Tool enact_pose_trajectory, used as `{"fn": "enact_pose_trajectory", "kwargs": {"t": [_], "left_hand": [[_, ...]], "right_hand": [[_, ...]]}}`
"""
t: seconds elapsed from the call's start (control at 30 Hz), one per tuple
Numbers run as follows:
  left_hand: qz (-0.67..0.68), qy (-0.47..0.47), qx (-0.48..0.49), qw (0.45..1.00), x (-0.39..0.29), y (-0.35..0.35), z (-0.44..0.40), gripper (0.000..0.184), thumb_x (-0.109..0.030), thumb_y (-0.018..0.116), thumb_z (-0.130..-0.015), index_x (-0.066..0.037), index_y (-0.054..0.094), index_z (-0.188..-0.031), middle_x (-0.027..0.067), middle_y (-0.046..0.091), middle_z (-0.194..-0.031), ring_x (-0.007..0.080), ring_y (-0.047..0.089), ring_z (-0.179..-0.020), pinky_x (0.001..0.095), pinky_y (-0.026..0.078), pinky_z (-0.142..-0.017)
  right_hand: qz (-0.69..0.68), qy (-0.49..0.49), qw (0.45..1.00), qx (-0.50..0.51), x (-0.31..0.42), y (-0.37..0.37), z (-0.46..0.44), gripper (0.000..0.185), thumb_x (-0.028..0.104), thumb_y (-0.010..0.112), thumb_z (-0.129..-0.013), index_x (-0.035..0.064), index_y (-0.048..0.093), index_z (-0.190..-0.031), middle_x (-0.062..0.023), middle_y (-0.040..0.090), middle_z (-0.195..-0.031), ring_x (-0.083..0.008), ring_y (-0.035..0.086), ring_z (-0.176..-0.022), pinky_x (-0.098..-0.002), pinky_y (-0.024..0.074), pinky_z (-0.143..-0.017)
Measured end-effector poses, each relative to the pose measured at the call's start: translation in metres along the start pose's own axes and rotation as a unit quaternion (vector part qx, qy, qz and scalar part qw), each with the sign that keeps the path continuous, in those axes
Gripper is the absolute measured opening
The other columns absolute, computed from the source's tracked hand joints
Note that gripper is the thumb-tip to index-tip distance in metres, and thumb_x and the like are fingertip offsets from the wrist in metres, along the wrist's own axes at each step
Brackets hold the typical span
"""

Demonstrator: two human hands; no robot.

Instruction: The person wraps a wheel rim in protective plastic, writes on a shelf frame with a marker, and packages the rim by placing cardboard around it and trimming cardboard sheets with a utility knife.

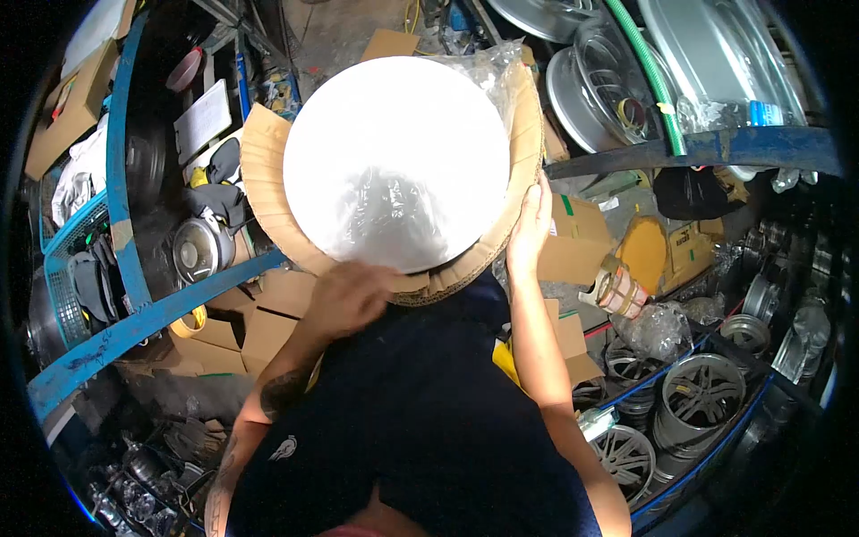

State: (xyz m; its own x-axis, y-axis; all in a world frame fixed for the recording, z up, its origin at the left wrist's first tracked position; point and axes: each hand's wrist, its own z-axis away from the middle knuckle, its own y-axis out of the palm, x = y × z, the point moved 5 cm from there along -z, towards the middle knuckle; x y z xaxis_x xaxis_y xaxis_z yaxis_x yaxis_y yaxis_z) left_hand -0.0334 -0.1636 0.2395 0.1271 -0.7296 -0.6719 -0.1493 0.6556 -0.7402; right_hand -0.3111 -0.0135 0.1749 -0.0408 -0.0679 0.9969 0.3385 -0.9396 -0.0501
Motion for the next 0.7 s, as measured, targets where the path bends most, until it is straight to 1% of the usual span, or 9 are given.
{"fn": "enact_pose_trajectory", "kwargs": {"t": [0.1, 0.17, 0.2, 0.3, 0.4, 0.47, 0.53, 0.63, 0.7], "left_hand": [[-0.025, -0.026, 0.112, 0.993, -0.013, 0.001, -0.021, 0.031, -0.038, 0.062, -0.099, -0.017, 0.075, -0.119, 0.0028, 0.075, -0.107, 0.027, 0.07, -0.096, 0.0403, 0.056, -0.082], [0.0, -0.05, 0.161, 0.986, -0.012, -0.005, -0.026, 0.037, -0.046, 0.059, -0.099, -0.019, 0.075, -0.119, 0.0045, 0.075, -0.108, 0.027, 0.07, -0.098, 0.0398, 0.056, -0.083], [0.013, -0.065, 0.184, 0.981, -0.011, -0.004, -0.026, 0.04, -0.05, 0.057, -0.099, -0.02, 0.075, -0.119, 0.0053, 0.075, -0.109, 0.027, 0.07, -0.098, 0.0395, 0.056, -0.083], [0.01, -0.057, 0.18, 0.982, -0.005, 0.0, -0.024, 0.039, -0.05, 0.054, -0.101, -0.02, 0.075, -0.116, 0.0027, 0.075, -0.098, 0.0264, 0.07, -0.092, 0.04, 0.055, -0.079], [0.012, -0.04, 0.147, 0.988, -0.003, 0.001, -0.017, 0.037, -0.048, 0.055, -0.1, -0.02, 0.076, -0.112, 0.0029, 0.075, -0.094, 0.0269, 0.071, -0.09, 0.0406, 0.055, -0.079], [0.013, -0.022, 0.131, 0.991, -0.004, 0.0, -0.015, 0.035, -0.047, 0.057, -0.099, -0.02, 0.077, -0.111, 0.0043, 0.075, -0.094, 0.0274, 0.071, -0.09, 0.0409, 0.055, -0.078], [0.024, -0.009, 0.107, 0.994, -0.001, -0.002, -0.015, 0.034, -0.045, 0.058, -0.099, -0.02, 0.077, -0.109, 0.0055, 0.075, -0.093, 0.0279, 0.071, -0.089, 0.0415, 0.055, -0.078], [0.052, -0.003, 0.077, 0.996, 0.008, 0.0, -0.017, 0.031, -0.042, 0.059, -0.098, -0.019, 0.078, -0.109, 0.007, 0.074, -0.091, 0.0287, 0.071, -0.088, 0.0428, 0.055, -0.077], [0.071, -0.012, 0.084, 0.994, 0.014, 0.003, -0.018, 0.03, -0.04, 0.059, -0.098, -0.019, 0.078, -0.11, 0.0076, 0.074, -0.089, 0.0294, 0.071, -0.087, 0.0439, 0.055, -0.077]], "right_hand": [[-0.072, 0.012, 0.997, 0.013, -0.019, -0.008, 0.004, 0.059, 0.04, 0.043, -0.111, -0.0029, 0.041, -0.151, -0.0155, 0.053, -0.147, -0.0229, 0.049, -0.135, -0.0356, 0.0363, -0.115], [-0.075, 0.033, 0.997, -0.002, -0.012, -0.011, 0.011, 0.059, 0.04, 0.044, -0.111, -0.0029, 0.043, -0.151, -0.0147, 0.053, -0.148, -0.0225, 0.05, -0.135, -0.0355, 0.0367, -0.115], [-0.031, 0.025, 0.999, 0.017, -0.011, -0.018, 0.011, 0.059, 0.04, 0.044, -0.111, -0.003, 0.043, -0.151, -0.0144, 0.053, -0.148, -0.0222, 0.05, -0.135, -0.0354, 0.0368, -0.115], [0.059, 0.011, 0.996, 0.059, 0.007, -0.028, 0.02, 0.059, 0.04, 0.047, -0.11, -0.0045, 0.047, -0.149, -0.0134, 0.057, -0.145, -0.021, 0.051, -0.134, -0.0345, 0.0378, -0.114], [0.066, 0.078, 0.993, 0.062, 0.006, -0.048, 0.022, 0.058, 0.036, 0.05, -0.109, -0.0071, 0.045, -0.148, -0.0154, 0.058, -0.143, -0.0207, 0.054, -0.13, -0.0327, 0.0396, -0.112], [0.197, 0.037, 0.976, 0.08, 0.015, -0.055, 0.012, 0.051, 0.024, 0.049, -0.108, -0.0048, 0.044, -0.15, -0.0153, 0.068, -0.127, -0.0171, 0.062, -0.115, -0.0324, 0.0475, -0.101], [0.301, -0.005, 0.952, 0.055, 0.033, -0.049, 0.002, 0.053, 0.018, 0.05, -0.102, -0.0037, 0.042, -0.15, -0.0228, 0.073, -0.109, -0.026, 0.071, -0.099, -0.0395, 0.054, -0.088], [0.458, -0.074, 0.884, 0.06, 0.058, -0.018, -0.013, 0.058, 0.015, 0.051, -0.095, -0.0013, 0.042, -0.15, -0.0315, 0.07, -0.096, -0.0418, 0.073, -0.088, -0.048, 0.0556, -0.079], [0.498, -0.099, 0.858, 0.082, 0.069, -0.008, -0.02, 0.06, 0.013, 0.052, -0.091, 0.0009, 0.042, -0.15, -0.0345, 0.067, -0.093, -0.0478, 0.069, -0.087, -0.0515, 0.0549, -0.077]]}}
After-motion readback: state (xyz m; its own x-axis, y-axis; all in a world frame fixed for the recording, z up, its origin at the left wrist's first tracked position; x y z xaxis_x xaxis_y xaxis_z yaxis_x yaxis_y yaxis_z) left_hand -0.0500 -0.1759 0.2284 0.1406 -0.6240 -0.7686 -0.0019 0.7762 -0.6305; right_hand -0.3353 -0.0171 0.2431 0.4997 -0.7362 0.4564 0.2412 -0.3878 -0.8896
